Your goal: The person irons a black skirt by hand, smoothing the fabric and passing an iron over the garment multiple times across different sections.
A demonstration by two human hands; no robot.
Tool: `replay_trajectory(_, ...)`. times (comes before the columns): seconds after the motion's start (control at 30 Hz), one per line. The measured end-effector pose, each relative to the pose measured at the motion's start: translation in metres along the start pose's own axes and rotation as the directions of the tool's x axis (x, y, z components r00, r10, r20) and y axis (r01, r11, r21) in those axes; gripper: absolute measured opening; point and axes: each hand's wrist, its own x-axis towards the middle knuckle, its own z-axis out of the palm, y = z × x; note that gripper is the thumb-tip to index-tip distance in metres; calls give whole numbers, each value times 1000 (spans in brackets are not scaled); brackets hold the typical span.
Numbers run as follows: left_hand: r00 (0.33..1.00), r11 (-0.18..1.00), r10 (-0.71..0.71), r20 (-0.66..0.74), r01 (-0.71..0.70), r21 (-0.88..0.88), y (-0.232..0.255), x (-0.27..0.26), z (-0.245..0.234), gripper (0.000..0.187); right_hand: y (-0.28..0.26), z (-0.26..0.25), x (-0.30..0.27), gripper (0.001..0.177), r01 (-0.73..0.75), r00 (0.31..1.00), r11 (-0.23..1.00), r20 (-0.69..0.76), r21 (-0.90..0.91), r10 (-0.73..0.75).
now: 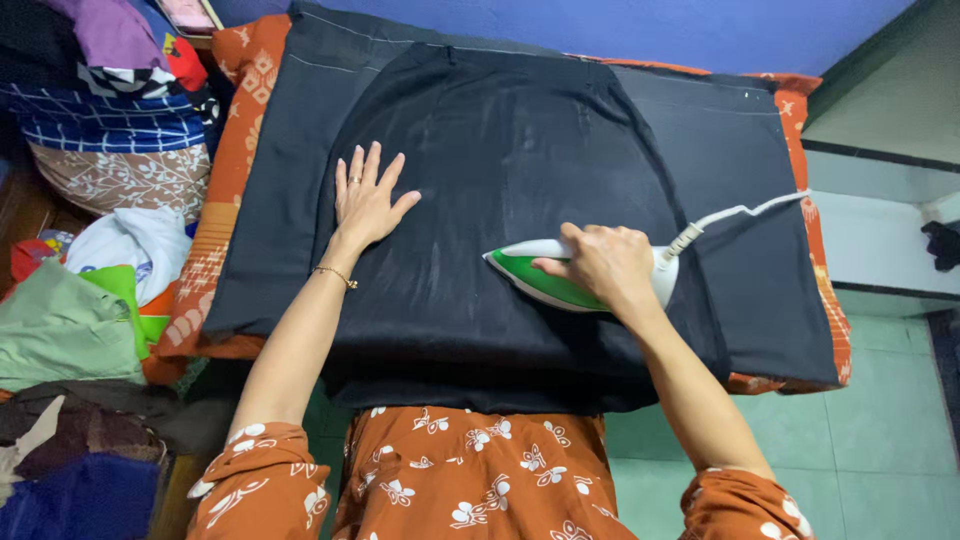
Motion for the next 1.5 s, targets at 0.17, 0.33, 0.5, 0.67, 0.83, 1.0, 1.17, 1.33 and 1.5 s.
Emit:
replay_trajectory(0.17, 998, 994, 35, 58, -29, -107, -24, 5, -18, 60, -19, 15, 39, 62, 40, 997, 999, -61, 36, -38)
replay_trajectory(0.33, 924, 999, 21, -381, -39, -38, -45, 6, -33, 50, -35, 33, 87, 60, 21, 996, 998, -83, 65, -16)
replay_trajectory(0.5, 903, 984, -162, -397, 116, -138, -53, 10, -24, 55, -53, 51, 143, 60, 27, 987, 995, -158, 93, -12)
replay_trajectory(0.67, 900, 980, -159, -406, 95, -173, -60, 13, -18, 58, -65, 76, 203, 58, 34, 984, 992, -177, 124, -12)
replay_trajectory(0.83, 904, 943, -302, -303, 237, -233, -61, 13, -21, 50, -59, 102, 263, 58, 28, 981, 990, -192, 137, -1)
replay_trajectory(1.0, 906, 928, -331, -264, 262, -264, -59, 16, -30, 40, -57, 113, 298, 58, -90, 979, 987, -172, 134, 113)
replay_trajectory(1.17, 907, 934, -327, -264, 267, -237, -57, 17, -30, 38, -66, 94, 291, 59, -108, 993, 982, -29, 154, 114)
replay_trajectory(1.33, 901, 945, -312, -302, 262, -196, -56, 16, -29, 31, -81, 71, 248, 61, 8, 1000, 978, -20, 209, -4)
replay_trajectory(1.5, 899, 940, -333, -284, 293, -177, -55, 15, -30, 35, -85, 77, 248, 59, 23, 993, 982, -116, 189, -1)
